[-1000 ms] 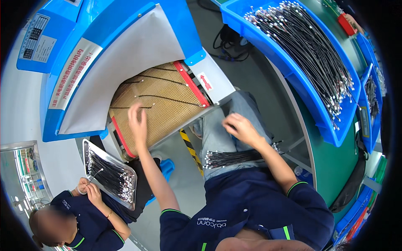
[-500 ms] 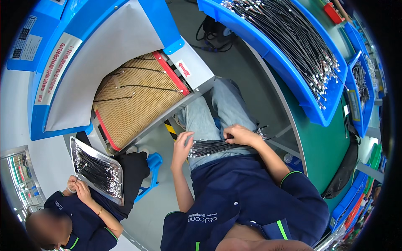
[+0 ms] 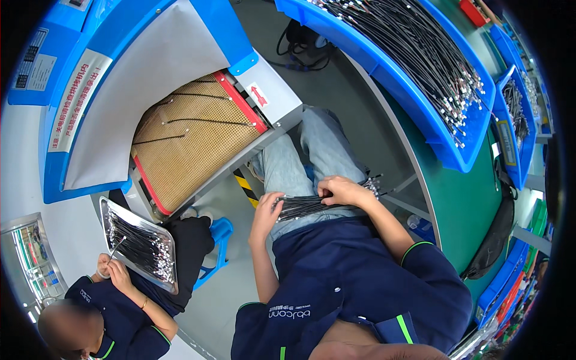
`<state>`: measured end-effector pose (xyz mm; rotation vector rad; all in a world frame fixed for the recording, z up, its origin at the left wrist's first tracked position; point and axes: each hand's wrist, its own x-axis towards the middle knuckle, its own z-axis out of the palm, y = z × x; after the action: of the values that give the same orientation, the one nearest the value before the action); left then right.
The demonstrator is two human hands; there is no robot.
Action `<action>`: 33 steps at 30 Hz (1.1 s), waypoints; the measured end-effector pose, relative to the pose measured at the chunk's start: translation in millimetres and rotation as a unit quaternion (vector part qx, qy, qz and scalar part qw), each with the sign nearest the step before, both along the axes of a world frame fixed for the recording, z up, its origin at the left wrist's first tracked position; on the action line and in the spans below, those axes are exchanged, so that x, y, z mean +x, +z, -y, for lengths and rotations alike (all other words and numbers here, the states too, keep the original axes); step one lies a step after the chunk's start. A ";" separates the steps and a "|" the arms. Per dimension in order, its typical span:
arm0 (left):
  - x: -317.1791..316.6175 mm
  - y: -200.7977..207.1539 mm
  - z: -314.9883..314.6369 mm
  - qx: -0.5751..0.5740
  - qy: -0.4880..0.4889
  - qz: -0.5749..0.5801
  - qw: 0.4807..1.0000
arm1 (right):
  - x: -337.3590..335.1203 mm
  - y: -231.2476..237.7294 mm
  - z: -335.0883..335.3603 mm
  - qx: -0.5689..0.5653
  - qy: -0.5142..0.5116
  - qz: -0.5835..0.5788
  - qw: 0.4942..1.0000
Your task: The person sits at a workstation and repeatedly picks up black cables from a blue bin. They insert the ends of the cables into a machine with a mesh surface, then remove them and place them into a silver tray. The process is repetitive and involves handling multiple cables one by one.
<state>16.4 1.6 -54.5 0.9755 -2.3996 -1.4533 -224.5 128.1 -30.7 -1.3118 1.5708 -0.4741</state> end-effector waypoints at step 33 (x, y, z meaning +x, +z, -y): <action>-36.0 59.8 -2.0 -0.018 -0.024 -0.050 0.998 | 11.2 42.8 33.0 -0.310 0.013 -0.106 0.945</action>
<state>-19.6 3.6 5.3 0.8225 -2.3850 -1.4341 -213.3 95.1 12.1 -1.9062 1.6408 -0.8828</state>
